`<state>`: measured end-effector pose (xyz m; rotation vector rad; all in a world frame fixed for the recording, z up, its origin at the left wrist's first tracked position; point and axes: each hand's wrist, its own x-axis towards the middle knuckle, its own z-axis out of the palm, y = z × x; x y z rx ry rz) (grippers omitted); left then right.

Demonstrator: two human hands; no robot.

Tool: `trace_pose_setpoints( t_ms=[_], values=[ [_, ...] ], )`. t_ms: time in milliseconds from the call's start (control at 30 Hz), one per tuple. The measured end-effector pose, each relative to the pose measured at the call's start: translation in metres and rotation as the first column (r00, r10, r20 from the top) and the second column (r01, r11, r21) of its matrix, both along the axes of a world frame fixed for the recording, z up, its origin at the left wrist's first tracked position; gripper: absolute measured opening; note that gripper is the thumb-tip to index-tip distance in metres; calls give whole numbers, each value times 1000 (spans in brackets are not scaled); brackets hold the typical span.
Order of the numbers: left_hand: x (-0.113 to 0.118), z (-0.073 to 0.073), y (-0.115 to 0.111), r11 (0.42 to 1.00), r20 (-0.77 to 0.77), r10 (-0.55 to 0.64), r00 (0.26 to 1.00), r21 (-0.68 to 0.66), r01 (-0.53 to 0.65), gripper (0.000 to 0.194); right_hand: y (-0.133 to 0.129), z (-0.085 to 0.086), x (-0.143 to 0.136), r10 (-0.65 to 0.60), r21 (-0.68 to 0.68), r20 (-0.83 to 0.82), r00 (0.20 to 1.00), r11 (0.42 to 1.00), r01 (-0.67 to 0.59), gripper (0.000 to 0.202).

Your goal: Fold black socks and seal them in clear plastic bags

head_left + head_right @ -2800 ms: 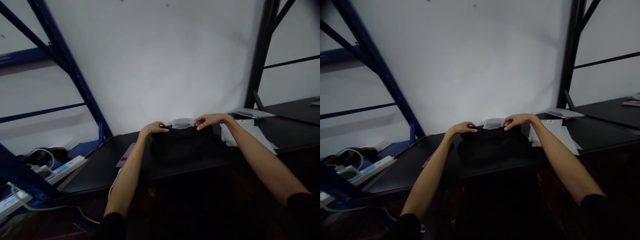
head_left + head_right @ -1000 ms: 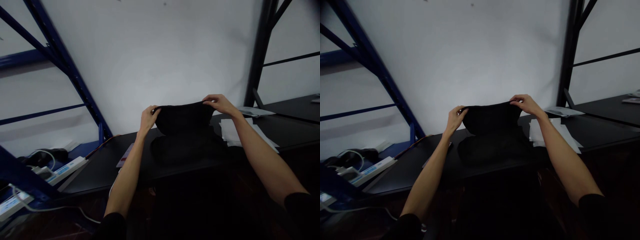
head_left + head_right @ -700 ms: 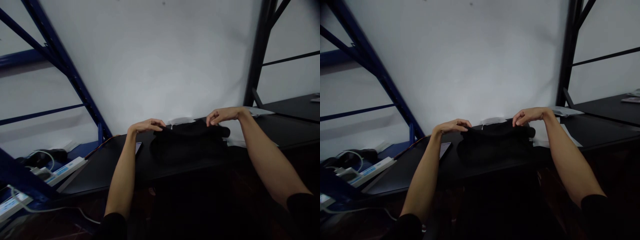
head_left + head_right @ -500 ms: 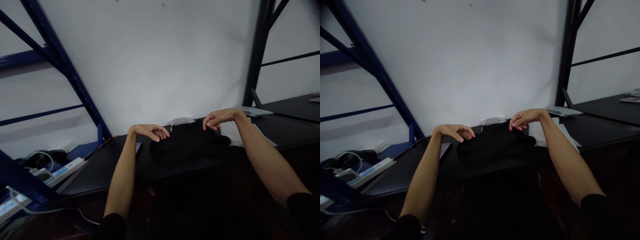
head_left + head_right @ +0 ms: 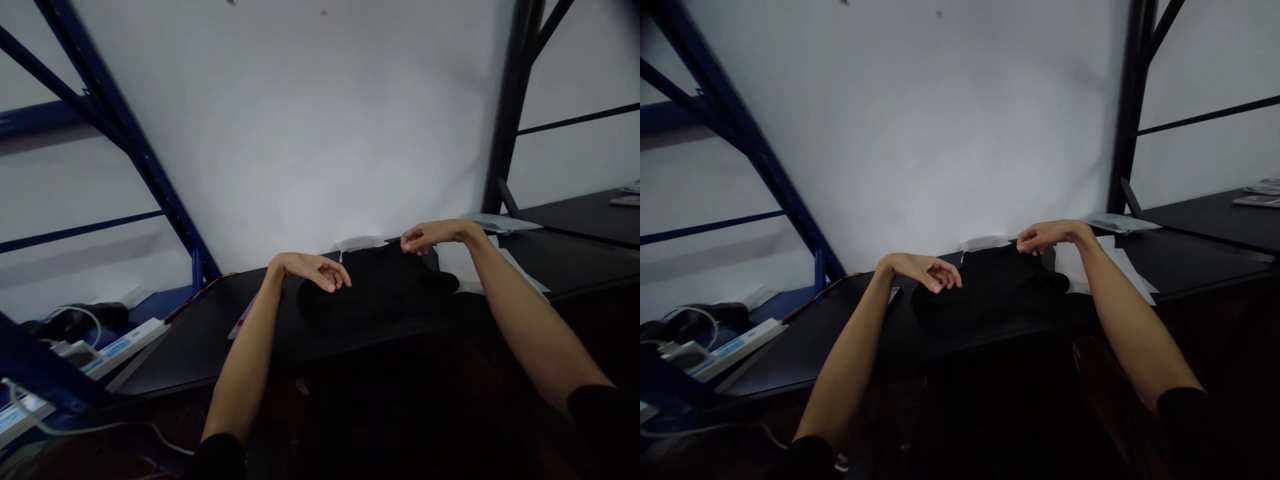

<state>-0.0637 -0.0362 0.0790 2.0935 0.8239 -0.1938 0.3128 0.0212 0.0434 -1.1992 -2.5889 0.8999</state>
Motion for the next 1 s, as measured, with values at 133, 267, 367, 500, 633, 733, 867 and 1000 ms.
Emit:
trace_pose_setpoints(
  t_ms=[133, 267, 367, 500, 633, 733, 867, 1000],
  values=[
    [8, -10, 2, 1000, 0, -24, 1000, 4, 24, 58, -30, 10, -9, 155, -110, 101, 983, 983, -144, 49],
    [9, -25, 11, 997, -41, -19, 999, -76, 16, 52, -22, -5, -21, 174, -216, 158, 972, 967, -138, 51],
    [6, -27, 16, 996, -37, 24, 999, -86, -27, 45, -17, -10, -24, 139, -178, 109, 984, 977, -118, 46],
    [-2, -17, 16, 993, 45, 93, 995, 64, -96, 42, -29, 4, -22, 80, 15, -44, 996, 997, -79, 40],
    [-11, -4, 11, 979, 167, 121, 978, 142, -145, 39, -43, 16, -19, 89, 71, -155, 984, 994, -79, 38],
    [-18, 2, 6, 993, 135, 87, 987, 65, -96, 36, -42, 15, -16, 135, 61, -198, 971, 990, -125, 37],
    [-22, 2, 6, 999, 47, 24, 999, 33, -25, 35, -36, 7, -15, 266, -122, -122, 956, 952, -281, 36],
    [-14, -1, 7, 997, -53, -75, 996, -13, 75, 34, -33, 0, -21, 340, -240, -38, 940, 910, -339, 34]
  ],
)
